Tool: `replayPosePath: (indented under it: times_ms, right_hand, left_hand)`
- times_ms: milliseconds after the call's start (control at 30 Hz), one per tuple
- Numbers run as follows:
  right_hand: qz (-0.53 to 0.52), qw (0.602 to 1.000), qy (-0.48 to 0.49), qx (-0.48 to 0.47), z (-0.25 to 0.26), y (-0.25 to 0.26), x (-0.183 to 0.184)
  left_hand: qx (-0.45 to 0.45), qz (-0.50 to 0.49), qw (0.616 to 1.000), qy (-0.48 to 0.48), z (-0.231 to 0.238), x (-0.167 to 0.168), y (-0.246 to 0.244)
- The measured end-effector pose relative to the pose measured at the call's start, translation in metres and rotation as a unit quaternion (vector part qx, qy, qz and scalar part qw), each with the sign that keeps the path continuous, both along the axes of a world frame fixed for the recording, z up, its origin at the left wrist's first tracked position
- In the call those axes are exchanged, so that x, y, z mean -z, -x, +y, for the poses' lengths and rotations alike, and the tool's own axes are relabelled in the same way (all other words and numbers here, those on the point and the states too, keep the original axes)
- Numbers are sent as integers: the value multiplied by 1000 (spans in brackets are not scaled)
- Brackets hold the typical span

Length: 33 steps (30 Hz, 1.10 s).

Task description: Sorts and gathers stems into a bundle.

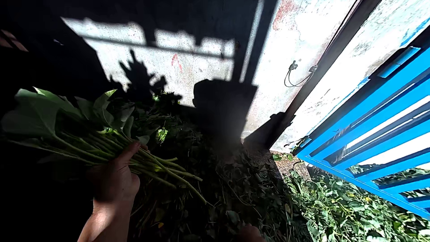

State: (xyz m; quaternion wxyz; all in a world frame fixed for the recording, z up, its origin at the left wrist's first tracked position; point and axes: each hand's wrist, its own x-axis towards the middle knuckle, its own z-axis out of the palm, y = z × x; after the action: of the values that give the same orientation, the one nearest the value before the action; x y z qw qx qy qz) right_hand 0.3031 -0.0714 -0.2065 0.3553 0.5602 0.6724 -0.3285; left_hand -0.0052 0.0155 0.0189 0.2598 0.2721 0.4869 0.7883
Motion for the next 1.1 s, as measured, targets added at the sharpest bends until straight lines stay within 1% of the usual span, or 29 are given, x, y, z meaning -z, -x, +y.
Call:
replayPosePath:
  times_ms: [67, 100, 200, 300, 367, 467, 533, 600, 633, 667, 700, 733, 767, 800, 833, 867, 900, 933, 1033, 1100]
  right_hand:
    - [-11, 995, -57, 83, 31, -6, 22]
    - [-8, 991, -90, 102, 45, -10, 36]
    - [-4, 978, -160, 133, 72, -22, 77]
    - [8, 972, -174, 158, 75, -27, 108]
    - [20, 970, -186, 155, 72, -28, 115]
    - [38, 978, -152, 137, 67, -30, 119]
    - [47, 972, -154, 170, 63, -30, 115]
    - [64, 949, -193, 241, 62, -28, 103]
    - [86, 929, -212, 293, 64, -27, 94]
    - [129, 896, -233, 355, 66, -27, 84]
    - [199, 843, -258, 427, 67, -27, 74]
    - [293, 762, -291, 500, 67, -26, 66]
    - [385, 665, -301, 564, 66, -22, 58]
    - [467, 575, -282, 610, 64, -18, 47]
    - [530, 506, -248, 633, 61, -15, 35]
    - [570, 474, -220, 634, 57, -12, 24]
    - [596, 464, -206, 623, 53, -9, 14]
    - [615, 466, -199, 604, 48, -4, 3]
    - [664, 489, -180, 537, 33, 11, -26]
    - [697, 507, -175, 477, 26, 23, -38]
  left_hand:
    - [54, -49, 996, 45, 0, 7, -3]
    - [77, -68, 992, 72, 0, 10, -6]
    - [118, -96, 981, 120, 3, 19, -13]
    - [139, -101, 977, 123, 3, 22, -17]
    - [142, -102, 977, 121, 4, 22, -17]
    - [146, -98, 977, 124, 5, 24, -17]
    - [151, -91, 975, 136, 4, 26, -20]
    - [155, -91, 973, 143, 3, 27, -26]
    - [156, -90, 973, 145, 2, 28, -28]
    - [159, -86, 972, 149, 2, 30, -29]
    - [162, -82, 972, 152, 2, 32, -30]
    - [164, -76, 971, 158, 2, 33, -32]
    - [164, -72, 970, 166, 2, 33, -34]
    - [160, -68, 969, 175, 2, 33, -36]
    - [158, -62, 969, 182, 2, 35, -38]
    - [157, -54, 969, 185, 2, 38, -40]
    - [157, -46, 969, 187, 2, 41, -43]
    - [160, -44, 968, 190, 2, 43, -45]
    - [169, -50, 962, 206, 0, 47, -56]
    - [175, -50, 960, 214, -1, 51, -61]
